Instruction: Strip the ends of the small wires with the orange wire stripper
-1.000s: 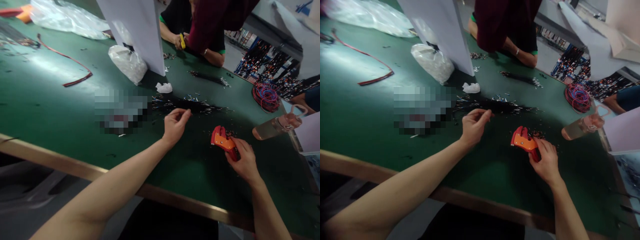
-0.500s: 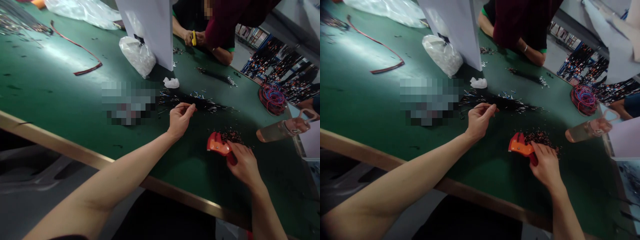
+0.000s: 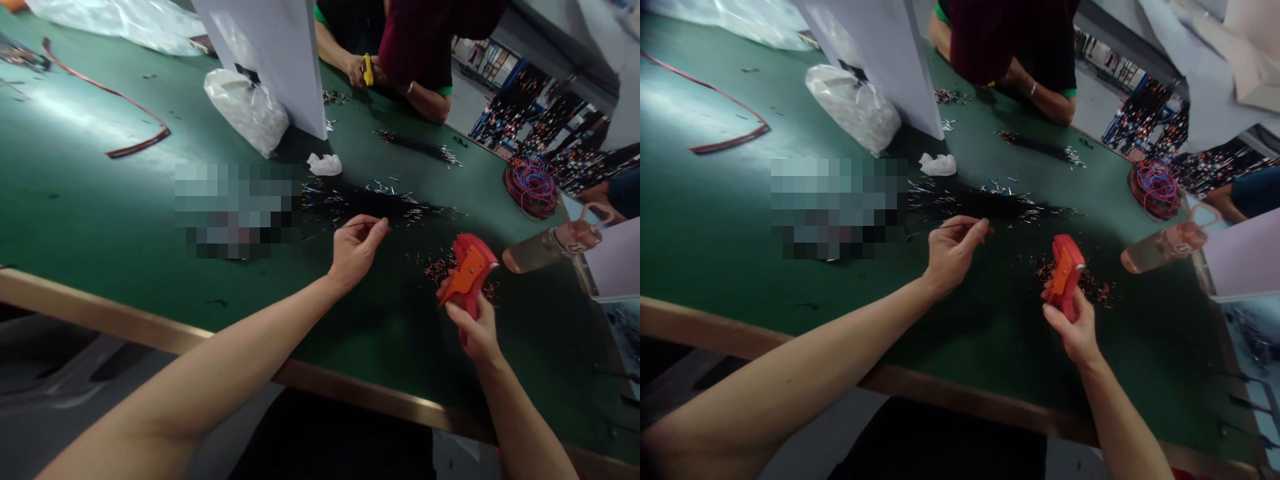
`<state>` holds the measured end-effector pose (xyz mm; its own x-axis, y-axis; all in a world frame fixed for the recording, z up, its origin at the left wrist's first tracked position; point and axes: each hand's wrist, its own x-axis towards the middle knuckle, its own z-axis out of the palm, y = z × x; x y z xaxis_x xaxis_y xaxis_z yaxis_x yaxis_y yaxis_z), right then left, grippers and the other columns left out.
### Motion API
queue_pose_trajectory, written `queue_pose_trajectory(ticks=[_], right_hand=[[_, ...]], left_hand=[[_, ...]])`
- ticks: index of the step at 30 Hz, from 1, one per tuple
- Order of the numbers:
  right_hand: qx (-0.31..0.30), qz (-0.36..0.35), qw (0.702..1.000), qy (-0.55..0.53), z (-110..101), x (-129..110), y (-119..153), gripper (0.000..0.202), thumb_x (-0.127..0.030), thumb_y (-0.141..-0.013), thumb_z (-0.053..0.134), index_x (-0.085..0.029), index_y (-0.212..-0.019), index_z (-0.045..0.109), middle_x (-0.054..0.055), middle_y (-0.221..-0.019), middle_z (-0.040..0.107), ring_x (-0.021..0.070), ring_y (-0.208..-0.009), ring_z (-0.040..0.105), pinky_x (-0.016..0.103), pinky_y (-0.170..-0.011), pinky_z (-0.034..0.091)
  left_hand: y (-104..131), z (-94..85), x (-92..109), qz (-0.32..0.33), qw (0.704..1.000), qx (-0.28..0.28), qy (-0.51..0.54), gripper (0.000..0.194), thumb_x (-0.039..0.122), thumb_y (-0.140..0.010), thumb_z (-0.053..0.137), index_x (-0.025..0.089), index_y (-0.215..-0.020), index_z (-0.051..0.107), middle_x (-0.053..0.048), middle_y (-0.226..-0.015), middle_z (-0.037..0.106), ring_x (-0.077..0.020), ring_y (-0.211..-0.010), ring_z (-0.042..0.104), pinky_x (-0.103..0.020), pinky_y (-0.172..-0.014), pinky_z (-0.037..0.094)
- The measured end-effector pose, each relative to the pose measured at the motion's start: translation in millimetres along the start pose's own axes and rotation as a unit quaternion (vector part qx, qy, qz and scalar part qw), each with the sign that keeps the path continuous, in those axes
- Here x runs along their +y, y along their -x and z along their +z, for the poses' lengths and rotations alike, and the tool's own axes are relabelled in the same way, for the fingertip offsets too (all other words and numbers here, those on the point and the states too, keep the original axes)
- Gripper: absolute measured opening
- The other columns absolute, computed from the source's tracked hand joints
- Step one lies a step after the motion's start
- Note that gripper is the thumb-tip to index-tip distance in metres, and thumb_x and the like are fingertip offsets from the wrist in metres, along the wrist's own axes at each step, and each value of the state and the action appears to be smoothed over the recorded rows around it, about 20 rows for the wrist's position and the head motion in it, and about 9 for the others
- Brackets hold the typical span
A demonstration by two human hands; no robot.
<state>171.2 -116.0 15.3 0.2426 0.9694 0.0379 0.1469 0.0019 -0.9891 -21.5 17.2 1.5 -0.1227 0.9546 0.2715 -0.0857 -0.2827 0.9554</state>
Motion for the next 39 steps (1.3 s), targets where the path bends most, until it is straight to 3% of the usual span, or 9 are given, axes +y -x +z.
queue_pose_trajectory(ticks=[4,9,14,22,27,34,39], right_hand=[[-0.038,0.070,0.995,-0.057,14.8,10.1,5.6,0.035,-0.033,-0.068,0.079,-0.022,-0.099,0.069,0.004,-0.086,0.069,0.0221,-0.080,0.063,0.037,-0.074,0.052],[-0.034,0.085,0.991,-0.101,17.6,11.6,5.9,0.034,-0.031,-0.070,0.078,-0.021,-0.101,0.068,0.004,-0.089,0.070,0.0212,-0.080,0.063,0.035,-0.074,0.051],[-0.047,0.089,0.990,-0.095,17.6,13.0,7.0,0.034,-0.029,-0.071,0.077,-0.022,-0.103,0.068,0.003,-0.088,0.070,0.0205,-0.080,0.063,0.034,-0.074,0.050],[-0.052,0.080,0.990,-0.103,20.1,11.2,7.7,0.033,-0.030,-0.072,0.076,-0.022,-0.103,0.067,0.004,-0.091,0.069,0.0216,-0.081,0.064,0.035,-0.074,0.052],[-0.062,0.077,0.990,-0.102,18.3,11.2,8.0,0.037,-0.030,-0.072,0.077,-0.023,-0.107,0.067,0.005,-0.096,0.069,0.0221,-0.084,0.064,0.036,-0.076,0.052],[-0.040,0.057,0.990,-0.124,15.3,19.1,8.7,0.039,-0.032,-0.074,0.076,-0.021,-0.110,0.066,0.007,-0.099,0.070,0.0241,-0.087,0.065,0.039,-0.081,0.052],[-0.055,0.055,0.990,-0.120,17.4,20.2,9.6,0.037,-0.030,-0.074,0.077,-0.022,-0.110,0.067,0.005,-0.095,0.070,0.0213,-0.084,0.065,0.035,-0.078,0.052]], left_hand=[[17.4,4.5,4.2,0.062,0.995,-0.069,-0.043,0.021,0.033,-0.081,0.065,0.016,-0.069,0.066,-0.003,-0.064,0.066,-0.0118,-0.059,0.058,-0.023,-0.055,0.046],[25.4,6.2,8.4,0.135,0.982,-0.106,-0.073,0.016,0.027,-0.082,0.063,0.017,-0.070,0.065,-0.003,-0.065,0.066,-0.0126,-0.061,0.060,-0.025,-0.059,0.048],[26.1,6.1,11.5,0.144,0.983,-0.096,-0.061,0.015,0.025,-0.082,0.063,0.017,-0.070,0.066,-0.004,-0.066,0.067,-0.0130,-0.062,0.061,-0.025,-0.059,0.049],[32.6,6.3,13.3,0.187,0.969,-0.156,-0.037,0.013,0.022,-0.082,0.063,0.017,-0.071,0.066,-0.005,-0.071,0.070,-0.0131,-0.063,0.064,-0.026,-0.061,0.052],[30.4,5.4,16.8,0.177,0.975,-0.131,-0.026,0.013,0.020,-0.082,0.063,0.017,-0.070,0.066,-0.004,-0.069,0.069,-0.0128,-0.062,0.063,-0.026,-0.060,0.051],[32.8,7.3,15.3,0.173,0.970,-0.168,-0.024,0.015,0.021,-0.082,0.064,0.017,-0.068,0.065,-0.005,-0.068,0.068,-0.0133,-0.062,0.063,-0.026,-0.059,0.051],[37.9,11.0,11.3,0.177,0.972,-0.154,-0.029,0.014,0.020,-0.083,0.063,0.016,-0.070,0.065,-0.004,-0.067,0.067,-0.0119,-0.060,0.062,-0.023,-0.057,0.050]])
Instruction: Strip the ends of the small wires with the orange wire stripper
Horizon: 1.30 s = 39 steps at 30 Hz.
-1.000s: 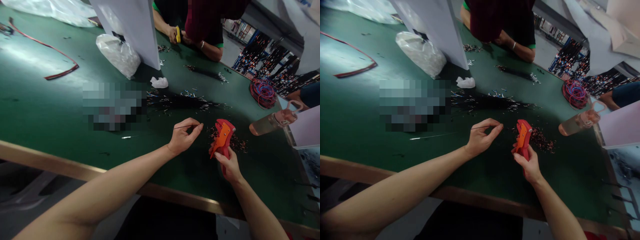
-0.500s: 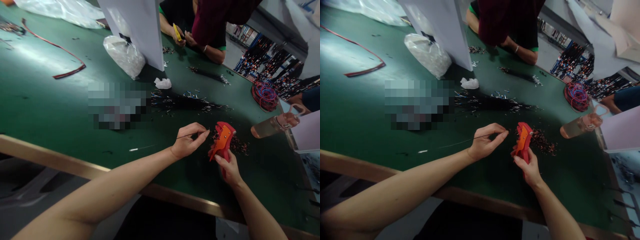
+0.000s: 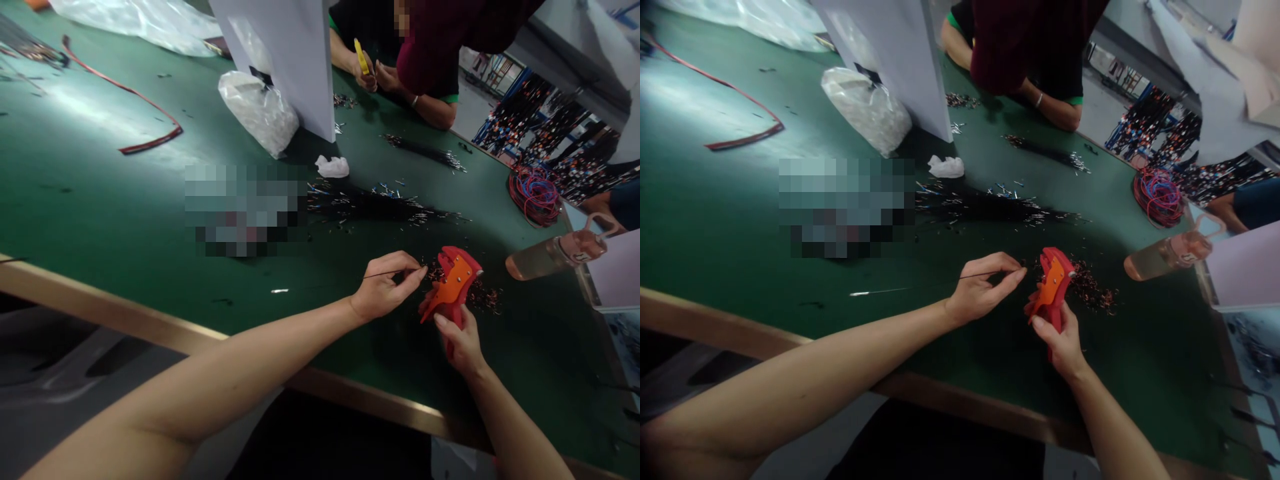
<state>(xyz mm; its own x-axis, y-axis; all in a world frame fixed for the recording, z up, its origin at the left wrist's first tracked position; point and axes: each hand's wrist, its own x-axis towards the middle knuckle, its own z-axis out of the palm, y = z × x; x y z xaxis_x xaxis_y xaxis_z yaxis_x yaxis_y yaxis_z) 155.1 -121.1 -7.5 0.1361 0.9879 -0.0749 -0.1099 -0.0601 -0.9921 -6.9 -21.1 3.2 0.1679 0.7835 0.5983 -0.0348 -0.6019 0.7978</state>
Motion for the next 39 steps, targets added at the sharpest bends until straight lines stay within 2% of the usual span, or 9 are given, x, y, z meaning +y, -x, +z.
queue_pose_trajectory(ticks=[6,11,16,21,27,32,39], right_hand=[[0.009,-0.016,0.999,0.035,2.6,1.8,0.0,0.034,-0.031,-0.072,0.078,-0.022,-0.104,0.069,0.004,-0.094,0.071,0.0211,-0.085,0.066,0.034,-0.080,0.052],[0.006,-0.011,0.998,0.056,3.7,1.4,0.1,0.032,-0.033,-0.073,0.077,-0.023,-0.102,0.069,0.004,-0.093,0.073,0.0221,-0.085,0.067,0.035,-0.081,0.052],[0.002,-0.003,0.998,0.060,2.7,-1.7,-1.2,0.034,-0.033,-0.074,0.075,-0.022,-0.106,0.069,0.006,-0.099,0.072,0.0245,-0.090,0.067,0.039,-0.086,0.051],[0.006,-0.012,0.997,0.070,-1.4,-1.7,-2.6,0.027,-0.033,-0.076,0.073,-0.021,-0.100,0.070,0.004,-0.089,0.071,0.0198,-0.078,0.063,0.033,-0.077,0.051],[0.038,-0.032,0.996,0.076,-2.5,6.5,-2.7,0.023,-0.035,-0.077,0.072,-0.019,-0.093,0.069,0.004,-0.084,0.069,0.0197,-0.075,0.061,0.033,-0.074,0.051],[0.033,-0.066,0.993,0.087,2.7,9.6,-5.4,0.017,-0.035,-0.083,0.068,-0.018,-0.084,0.065,0.001,-0.070,0.063,0.0149,-0.061,0.056,0.028,-0.059,0.048],[0.021,-0.050,0.997,0.051,4.3,8.6,-6.6,0.024,-0.039,-0.085,0.066,-0.019,-0.077,0.056,-0.004,-0.055,0.052,0.0105,-0.043,0.048,0.024,-0.041,0.041]], left_hand=[[3.7,3.5,0.4,0.012,1.000,-0.003,0.022,0.013,0.019,-0.083,0.064,0.014,-0.071,0.066,-0.004,-0.068,0.067,-0.0111,-0.061,0.062,-0.022,-0.058,0.050],[6.4,4.5,0.7,-0.009,0.998,-0.033,0.054,0.012,0.020,-0.084,0.064,0.014,-0.074,0.068,-0.005,-0.071,0.069,-0.0124,-0.064,0.064,-0.023,-0.060,0.051],[5.8,2.4,1.7,0.000,0.996,-0.056,0.068,0.010,0.018,-0.084,0.064,0.014,-0.076,0.069,-0.007,-0.074,0.071,-0.0133,-0.067,0.066,-0.024,-0.063,0.053],[6.3,2.0,1.6,0.005,0.994,-0.078,0.073,0.011,0.019,-0.084,0.063,0.014,-0.076,0.069,-0.008,-0.077,0.073,-0.0149,-0.070,0.068,-0.026,-0.068,0.055],[7.9,3.1,0.5,0.015,0.993,-0.089,0.072,0.012,0.020,-0.085,0.063,0.014,-0.077,0.069,-0.009,-0.077,0.073,-0.0153,-0.070,0.069,-0.026,-0.068,0.056],[8.5,5.2,-0.8,0.026,0.994,-0.081,0.074,0.010,0.018,-0.084,0.064,0.014,-0.077,0.069,-0.009,-0.076,0.073,-0.0146,-0.069,0.068,-0.025,-0.067,0.056],[9.1,5.8,-2.4,0.032,0.993,-0.085,0.079,0.009,0.018,-0.084,0.064,0.014,-0.076,0.068,-0.008,-0.075,0.072,-0.0140,-0.068,0.067,-0.025,-0.067,0.056]])
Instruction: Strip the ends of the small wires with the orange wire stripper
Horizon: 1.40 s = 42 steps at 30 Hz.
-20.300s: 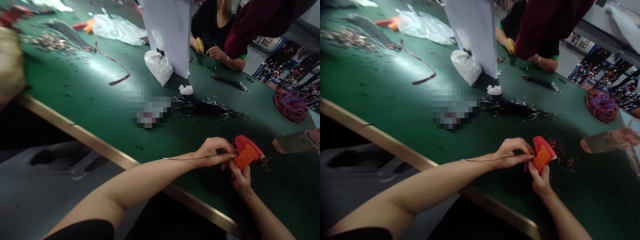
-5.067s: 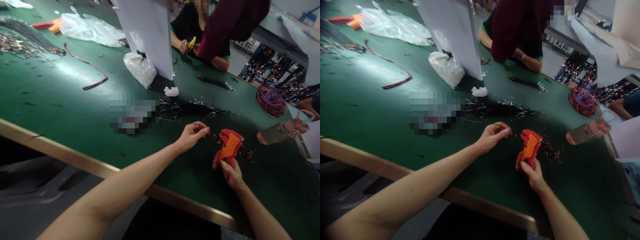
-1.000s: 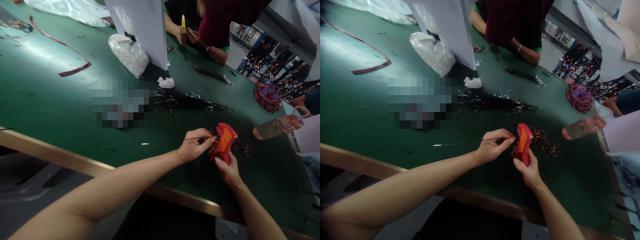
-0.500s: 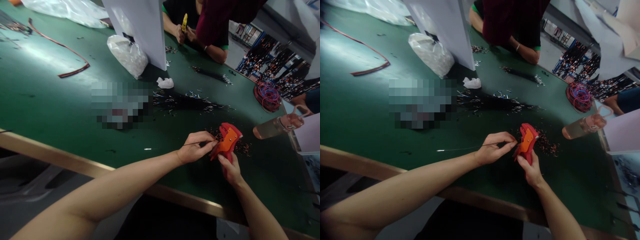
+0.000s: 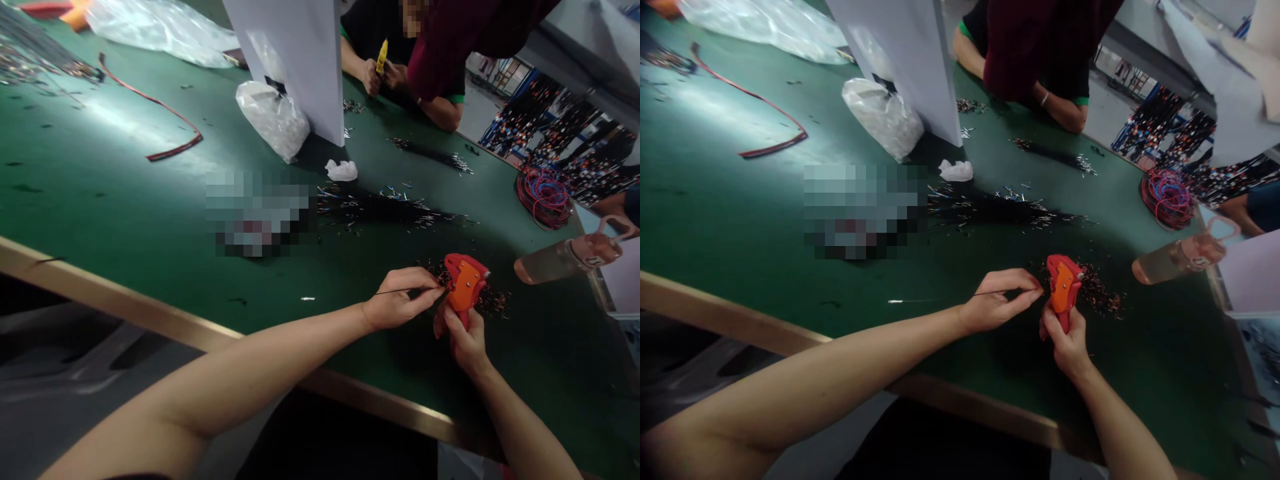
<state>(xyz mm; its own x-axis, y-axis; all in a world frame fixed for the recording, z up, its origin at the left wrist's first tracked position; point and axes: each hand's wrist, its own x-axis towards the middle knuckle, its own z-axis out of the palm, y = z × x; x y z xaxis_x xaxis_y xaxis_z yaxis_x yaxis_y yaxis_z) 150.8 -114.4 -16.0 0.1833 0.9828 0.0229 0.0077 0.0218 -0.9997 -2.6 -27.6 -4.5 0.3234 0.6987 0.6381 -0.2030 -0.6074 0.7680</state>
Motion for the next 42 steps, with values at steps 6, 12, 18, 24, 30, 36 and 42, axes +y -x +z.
queue_pose_trajectory(ticks=[6,12,18,24,30,36,42], right_hand=[[0.013,0.023,1.000,-0.011,2.1,-1.7,3.5,0.030,-0.042,-0.083,0.068,-0.019,-0.071,0.052,-0.008,-0.047,0.044,0.0065,-0.034,0.036,0.021,-0.033,0.030],[-0.014,0.039,0.998,-0.048,4.2,-7.5,2.9,0.029,-0.045,-0.081,0.068,-0.018,-0.079,0.062,-0.001,-0.057,0.058,0.0127,-0.046,0.051,0.026,-0.044,0.044],[-0.075,0.033,0.996,-0.029,-1.2,-10.1,3.7,0.027,-0.042,-0.081,0.067,-0.018,-0.093,0.068,0.006,-0.079,0.068,0.0228,-0.076,0.063,0.039,-0.076,0.051],[-0.063,0.034,0.994,-0.086,-2.1,-9.2,1.3,0.024,-0.040,-0.082,0.065,-0.019,-0.095,0.067,0.006,-0.085,0.066,0.0225,-0.079,0.061,0.038,-0.075,0.050],[-0.063,0.049,0.991,-0.109,-2.5,-8.7,0.8,0.028,-0.038,-0.081,0.066,-0.018,-0.102,0.064,0.005,-0.087,0.064,0.0215,-0.078,0.061,0.036,-0.073,0.050],[-0.066,0.044,0.995,-0.068,0.3,-12.1,3.3,0.035,-0.041,-0.079,0.067,-0.019,-0.106,0.061,0.006,-0.088,0.064,0.0220,-0.078,0.060,0.037,-0.073,0.050],[-0.075,0.039,0.996,-0.010,0.1,-15.0,4.5,0.035,-0.043,-0.079,0.068,-0.020,-0.105,0.062,0.007,-0.087,0.065,0.0231,-0.079,0.061,0.039,-0.075,0.051]], left_hand=[[-1.1,-2.8,1.1,-0.018,1.000,-0.004,0.001,0.010,0.019,-0.084,0.064,0.014,-0.077,0.069,-0.008,-0.076,0.072,-0.0139,-0.069,0.068,-0.024,-0.066,0.055],[-2.0,-3.3,0.1,-0.055,0.998,0.000,0.005,0.011,0.021,-0.084,0.064,0.015,-0.077,0.070,-0.008,-0.077,0.073,-0.0146,-0.070,0.068,-0.025,-0.066,0.056],[-3.8,-5.2,-0.3,-0.087,0.996,0.017,0.013,0.013,0.023,-0.084,0.064,0.015,-0.075,0.069,-0.007,-0.075,0.072,-0.0142,-0.069,0.066,-0.025,-0.065,0.054],[-7.7,-8.7,-3.1,-0.166,0.983,0.071,0.013,0.018,0.031,-0.083,0.064,0.016,-0.074,0.069,-0.005,-0.071,0.069,-0.0137,-0.066,0.062,-0.024,-0.061,0.051],[-8.4,-9.4,-3.4,-0.164,0.984,0.063,0.014,0.017,0.029,-0.083,0.064,0.015,-0.074,0.069,-0.005,-0.072,0.069,-0.0140,-0.067,0.062,-0.025,-0.062,0.050],[-6.4,-8.7,-2.1,-0.141,0.989,0.043,0.004,0.016,0.027,-0.083,0.063,0.016,-0.074,0.069,-0.005,-0.073,0.070,-0.0145,-0.068,0.063,-0.026,-0.064,0.051],[-10.7,-10.9,-1.2,-0.162,0.984,0.068,0.028,0.015,0.028,-0.080,0.065,0.016,-0.072,0.069,-0.004,-0.071,0.069,-0.0138,-0.066,0.062,-0.025,-0.061,0.050]])
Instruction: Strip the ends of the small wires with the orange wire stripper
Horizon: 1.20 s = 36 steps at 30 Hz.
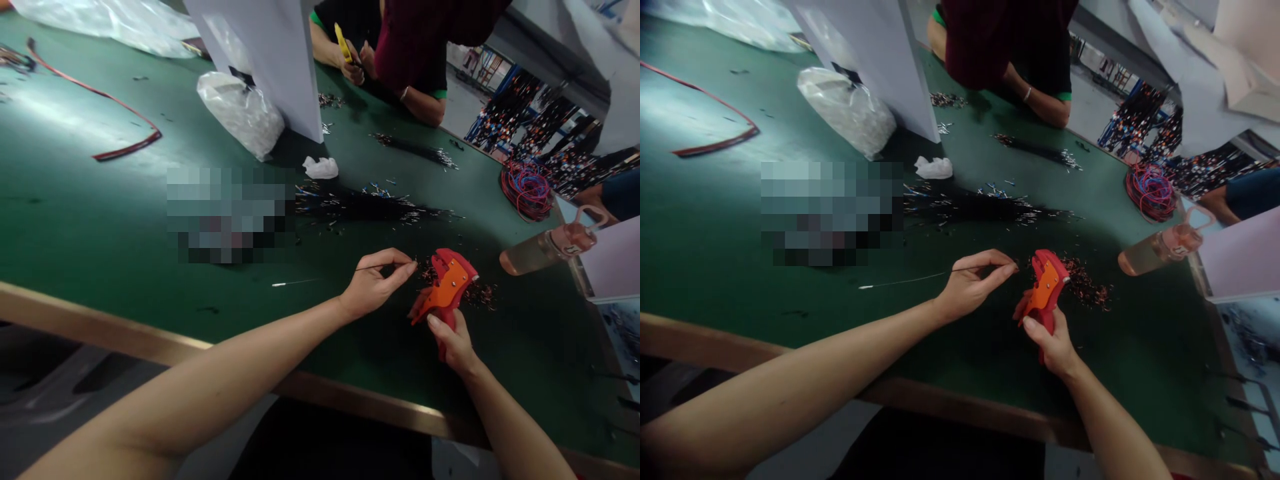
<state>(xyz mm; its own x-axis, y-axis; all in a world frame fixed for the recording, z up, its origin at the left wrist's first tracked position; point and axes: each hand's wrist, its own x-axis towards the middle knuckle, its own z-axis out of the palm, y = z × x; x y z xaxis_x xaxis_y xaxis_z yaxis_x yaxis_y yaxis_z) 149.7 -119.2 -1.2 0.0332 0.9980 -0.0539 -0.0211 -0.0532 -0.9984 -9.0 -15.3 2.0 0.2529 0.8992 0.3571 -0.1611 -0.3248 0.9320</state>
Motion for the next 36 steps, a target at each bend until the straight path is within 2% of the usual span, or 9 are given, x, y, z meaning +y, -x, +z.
queue_pose_trajectory(ticks=[6,10,15,22,36], right_hand=[[-0.035,0.008,0.998,-0.061,-5.5,-0.2,-2.2,0.038,-0.040,-0.079,0.069,-0.019,-0.109,0.062,0.008,-0.091,0.067,0.0229,-0.079,0.063,0.039,-0.075,0.051],[-0.096,0.059,0.984,-0.135,-5.5,-2.4,-3.9,0.043,-0.043,-0.076,0.070,-0.018,-0.111,0.063,0.009,-0.092,0.068,0.0226,-0.076,0.064,0.037,-0.070,0.053],[-0.144,0.077,0.976,-0.145,-6.8,0.7,-1.6,0.050,-0.042,-0.072,0.074,-0.018,-0.114,0.063,0.010,-0.098,0.069,0.0233,-0.081,0.065,0.040,-0.075,0.054],[-0.151,0.078,0.976,-0.140,-9.1,4.8,2.2,0.051,-0.044,-0.075,0.072,-0.019,-0.118,0.062,0.012,-0.104,0.067,0.0259,-0.087,0.066,0.044,-0.079,0.054],[-0.136,0.062,0.981,-0.126,-7.7,7.6,2.7,0.039,-0.039,-0.079,0.070,-0.018,-0.111,0.065,0.006,-0.086,0.065,0.0213,-0.077,0.062,0.038,-0.072,0.051]], left_hand=[[-17.7,-14.2,-1.8,-0.102,0.987,0.050,0.112,0.013,0.029,-0.071,0.071,0.016,-0.067,0.068,-0.002,-0.066,0.069,-0.0118,-0.061,0.059,-0.023,-0.058,0.048],[-24.1,-19.1,-2.7,-0.135,0.976,0.045,0.167,0.013,0.027,-0.066,0.073,0.016,-0.063,0.066,-0.002,-0.063,0.069,-0.0117,-0.059,0.059,-0.024,-0.059,0.048],[-21.7,-18.9,-0.9,-0.136,0.978,0.004,0.157,0.014,0.027,-0.068,0.073,0.016,-0.063,0.065,-0.003,-0.065,0.069,-0.0125,-0.060,0.059,-0.025,-0.059,0.049],[-20.7,-21.1,0.0,-0.119,0.982,-0.046,0.136,0.016,0.030,-0.069,0.073,0.016,-0.063,0.067,-0.004,-0.065,0.069,-0.0122,-0.059,0.057,-0.025,-0.057,0.047],[-20.1,-20.6,3.4,-0.130,0.975,-0.072,0.167,0.017,0.028,-0.067,0.075,0.016,-0.059,0.067,-0.003,-0.064,0.068,-0.0123,-0.060,0.058,-0.024,-0.058,0.047]])
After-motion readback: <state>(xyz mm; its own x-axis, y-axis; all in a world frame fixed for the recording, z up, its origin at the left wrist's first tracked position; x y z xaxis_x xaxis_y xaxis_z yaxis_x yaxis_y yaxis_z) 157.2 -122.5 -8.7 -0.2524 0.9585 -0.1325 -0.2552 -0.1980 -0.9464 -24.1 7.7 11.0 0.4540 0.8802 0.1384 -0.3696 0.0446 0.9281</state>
